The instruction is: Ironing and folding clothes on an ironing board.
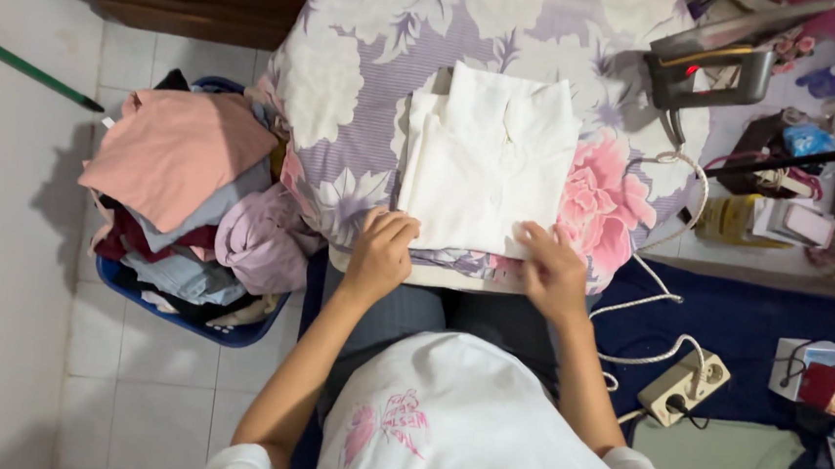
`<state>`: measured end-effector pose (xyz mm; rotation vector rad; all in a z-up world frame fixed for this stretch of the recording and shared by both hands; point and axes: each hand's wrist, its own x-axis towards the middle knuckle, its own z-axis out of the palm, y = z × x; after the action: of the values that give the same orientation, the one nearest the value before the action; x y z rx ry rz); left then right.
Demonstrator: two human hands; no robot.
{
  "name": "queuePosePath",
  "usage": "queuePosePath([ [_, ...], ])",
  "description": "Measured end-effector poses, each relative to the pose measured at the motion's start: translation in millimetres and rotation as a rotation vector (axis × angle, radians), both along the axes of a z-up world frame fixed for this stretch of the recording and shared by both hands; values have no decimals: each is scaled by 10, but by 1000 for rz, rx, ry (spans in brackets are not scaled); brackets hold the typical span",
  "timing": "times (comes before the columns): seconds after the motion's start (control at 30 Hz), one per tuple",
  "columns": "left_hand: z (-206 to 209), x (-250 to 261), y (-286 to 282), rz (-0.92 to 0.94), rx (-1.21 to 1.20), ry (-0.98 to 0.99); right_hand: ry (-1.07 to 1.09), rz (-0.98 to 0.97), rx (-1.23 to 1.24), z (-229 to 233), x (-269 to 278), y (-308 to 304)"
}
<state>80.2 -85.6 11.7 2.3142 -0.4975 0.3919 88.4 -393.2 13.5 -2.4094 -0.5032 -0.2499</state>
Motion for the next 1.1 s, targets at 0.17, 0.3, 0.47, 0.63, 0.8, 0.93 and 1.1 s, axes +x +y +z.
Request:
queuePosePath([
  [0.17, -127, 624, -162, 226, -75, 39, 55, -310, 98, 89, 562, 85],
  [0.3, -110, 1280, -346, 395, -112, 90, -150, -384, 107, 144, 1127, 271],
  [0.47, -228, 1529, -453, 405, -41, 97, -104, -438, 115, -292, 1484, 189],
  [0.63, -497, 1538, -443, 369, -159, 51, -54, -516, 123, -396, 1565, 227],
  [0.8, -220, 1474, -591, 464, 47, -109, -338, -462, -213, -25, 1448, 442],
  [0.93, -265, 1445, -962, 336, 129, -245, -322, -351, -313, -64, 1360, 637],
  [1.1, -162, 2089, -1028, 151, 57, 40, -131, -281, -213, -7, 1631, 717],
])
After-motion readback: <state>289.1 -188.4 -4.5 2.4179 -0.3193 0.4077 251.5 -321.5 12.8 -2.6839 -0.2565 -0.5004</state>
